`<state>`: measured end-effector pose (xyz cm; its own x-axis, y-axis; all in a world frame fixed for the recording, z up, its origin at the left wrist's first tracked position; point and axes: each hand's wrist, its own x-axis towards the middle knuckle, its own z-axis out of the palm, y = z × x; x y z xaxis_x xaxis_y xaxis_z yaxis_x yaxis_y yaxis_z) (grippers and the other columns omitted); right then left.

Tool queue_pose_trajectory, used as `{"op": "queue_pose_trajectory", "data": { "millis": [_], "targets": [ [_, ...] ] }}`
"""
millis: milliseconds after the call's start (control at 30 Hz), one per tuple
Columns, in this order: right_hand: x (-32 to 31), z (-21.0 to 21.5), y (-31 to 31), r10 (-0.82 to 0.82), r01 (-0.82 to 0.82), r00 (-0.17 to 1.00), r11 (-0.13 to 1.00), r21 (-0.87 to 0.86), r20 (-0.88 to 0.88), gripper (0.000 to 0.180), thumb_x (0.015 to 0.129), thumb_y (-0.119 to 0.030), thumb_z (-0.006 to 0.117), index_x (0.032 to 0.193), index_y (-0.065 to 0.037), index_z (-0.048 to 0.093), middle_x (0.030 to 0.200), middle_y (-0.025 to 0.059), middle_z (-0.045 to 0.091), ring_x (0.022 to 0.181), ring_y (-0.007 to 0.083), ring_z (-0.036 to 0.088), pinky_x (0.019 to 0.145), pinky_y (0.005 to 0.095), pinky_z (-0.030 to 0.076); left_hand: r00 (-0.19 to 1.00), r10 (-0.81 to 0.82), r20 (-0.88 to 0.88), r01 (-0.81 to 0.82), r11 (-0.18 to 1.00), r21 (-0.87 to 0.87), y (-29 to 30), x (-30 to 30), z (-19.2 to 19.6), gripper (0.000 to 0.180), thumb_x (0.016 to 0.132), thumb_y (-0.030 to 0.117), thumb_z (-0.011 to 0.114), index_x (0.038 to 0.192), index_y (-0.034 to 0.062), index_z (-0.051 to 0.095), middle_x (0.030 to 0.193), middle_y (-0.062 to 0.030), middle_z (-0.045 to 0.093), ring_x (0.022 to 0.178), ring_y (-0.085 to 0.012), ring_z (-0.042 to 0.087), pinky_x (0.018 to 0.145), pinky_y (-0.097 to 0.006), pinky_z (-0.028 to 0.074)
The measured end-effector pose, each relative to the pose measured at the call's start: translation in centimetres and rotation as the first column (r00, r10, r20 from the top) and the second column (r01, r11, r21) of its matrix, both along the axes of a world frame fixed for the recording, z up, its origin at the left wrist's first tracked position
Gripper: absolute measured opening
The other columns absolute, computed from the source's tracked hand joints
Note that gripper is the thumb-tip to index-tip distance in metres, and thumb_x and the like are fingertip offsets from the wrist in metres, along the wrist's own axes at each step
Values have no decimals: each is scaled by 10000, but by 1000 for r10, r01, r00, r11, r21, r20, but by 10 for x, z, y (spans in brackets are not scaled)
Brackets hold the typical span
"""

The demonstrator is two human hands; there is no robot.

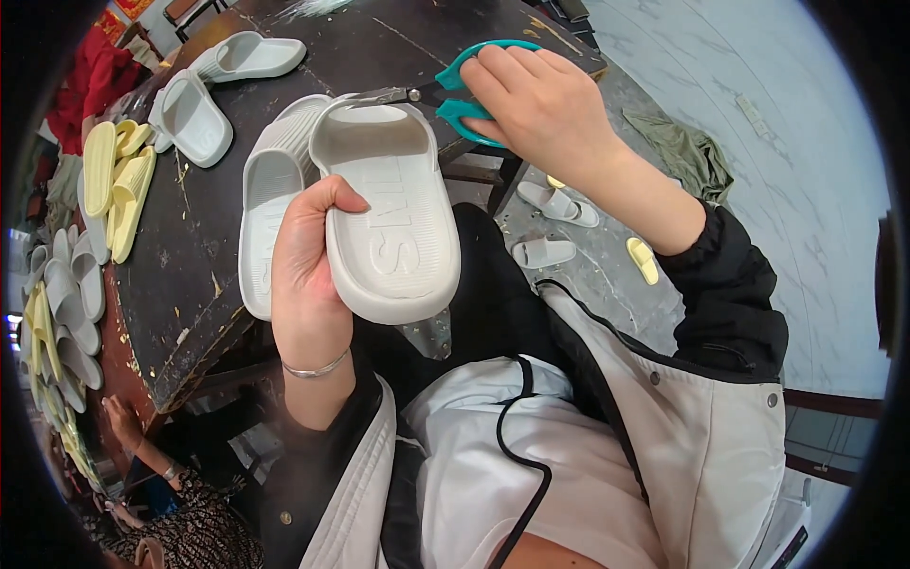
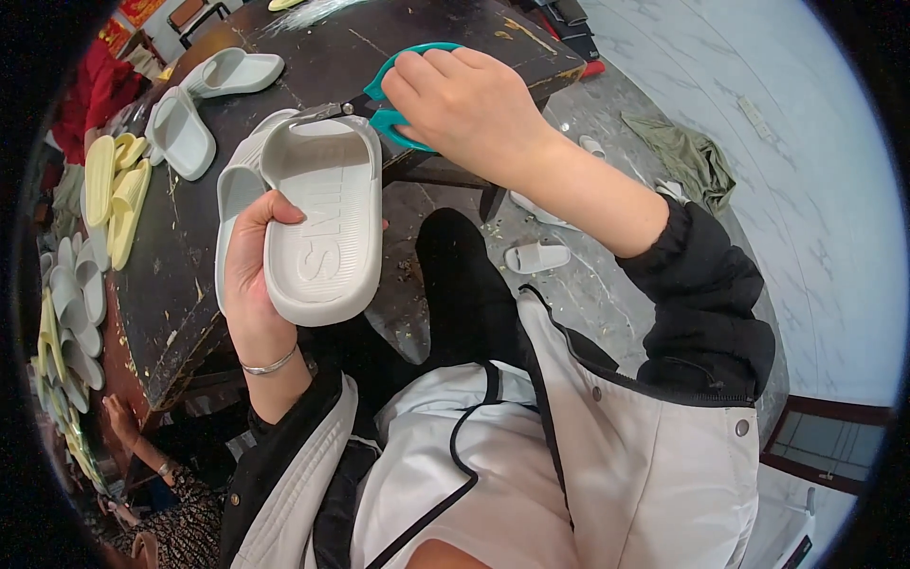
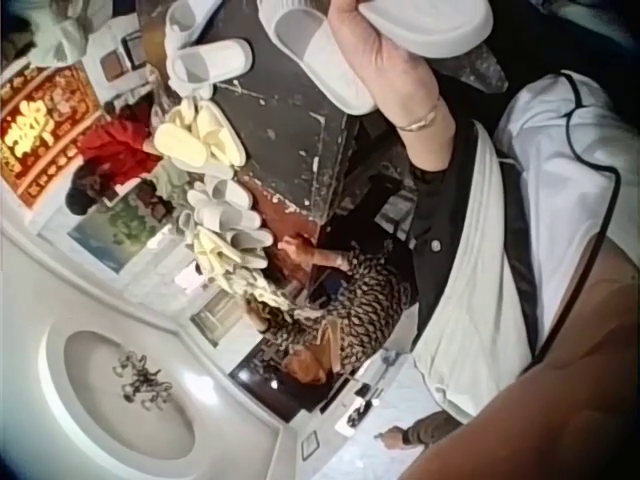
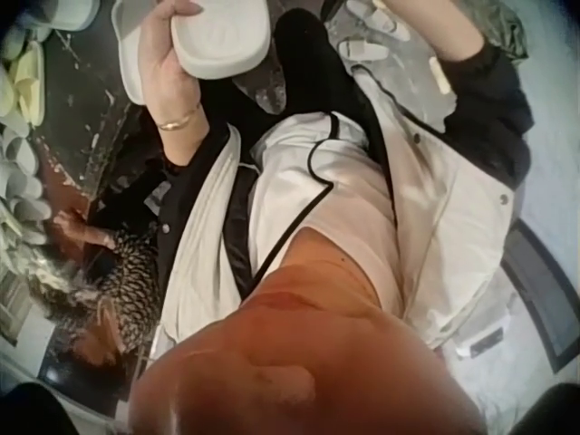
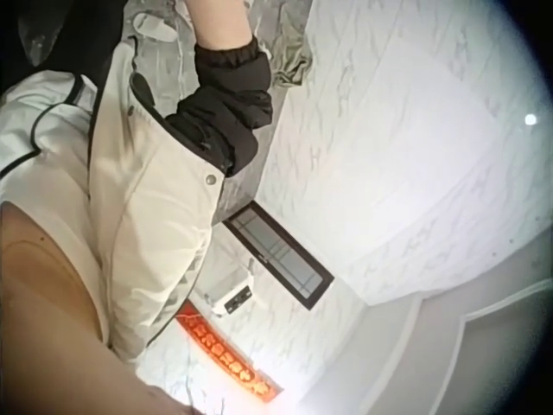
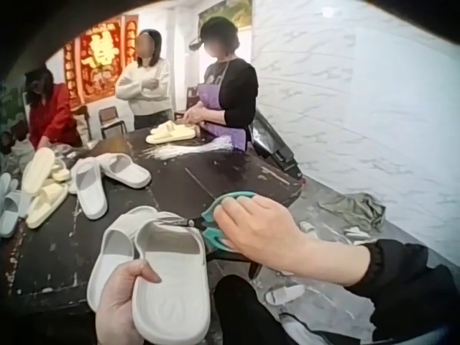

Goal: Trimming excess material from rubber slippers using scissors.

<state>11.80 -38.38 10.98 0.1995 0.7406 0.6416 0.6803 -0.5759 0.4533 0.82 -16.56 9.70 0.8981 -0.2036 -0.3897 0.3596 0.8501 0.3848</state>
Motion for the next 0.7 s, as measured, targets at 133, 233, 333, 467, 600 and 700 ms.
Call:
{"op": "queue_pose_trajectory", "data": {
  "millis": [133, 233, 333, 467, 600, 700],
  "targets": [
    [0, 0, 0, 7, -6, 1000, 1000, -3, 7, 442, 661, -297, 780, 989, -92, 565, 948, 16, 578, 865, 149, 614, 759, 265, 481, 1000, -4, -22, 3, 999, -39, 3, 6, -7, 616, 706, -11, 440, 1317, -87, 457, 1274, -290, 551, 1102, -496, 583, 959, -605, 496],
    [1, -1, 0, 6, -6, 1000, 1000, -7, 8, 428, 663, -293, 777, 977, -93, 566, 942, 15, 579, 856, 149, 615, 751, 265, 482, 999, -22, -50, 21, 999, -35, 4, 7, -5, 493, 699, -54, 452, 1185, -94, 522, 1139, -248, 607, 1019, -409, 633, 916, -512, 542],
    [3, 0, -2, 6, -6, 1000, 1000, -7, 16, 412, 667, -290, 773, 965, -93, 566, 931, 12, 579, 843, 148, 615, 740, 264, 483, 997, -27, -67, 25, 999, -27, 3, 7, -4, 436, 696, -77, 458, 1121, -100, 552, 1069, -225, 635, 975, -364, 658, 893, -464, 567],
    [6, 0, -3, 11, -11, 1000, 1000, -11, 27, 384, 684, -290, 762, 946, -91, 564, 903, 14, 580, 817, 155, 620, 715, 271, 488, 997, -4, -79, 3, 1000, -12, 1, 7, -4, 440, 696, -79, 458, 1127, -101, 543, 1068, -221, 631, 967, -364, 658, 891, -465, 569],
    [8, -2, -6, 3, 2, 997, 998, 58, -78, 370, 728, -318, 749, 930, -75, 558, 875, 39, 586, 795, 200, 631, 690, 304, 498, 997, 27, -68, -25, 999, 26, -1, 7, -4, 474, 691, -84, 454, 1159, -89, 528, 1091, -223, 619, 984, -364, 651, 895, -468, 565],
    [9, -5, -11, 4, 54, 958, 979, 196, -285, 393, 769, -365, 745, 918, -57, 552, 864, 71, 594, 785, 256, 638, 683, 338, 506, 998, 45, -45, -43, 998, 56, -2, 9, -9, 533, 679, -94, 450, 1209, -70, 506, 1124, -224, 606, 1022, -364, 641, 902, -468, 561]
  ]
}}
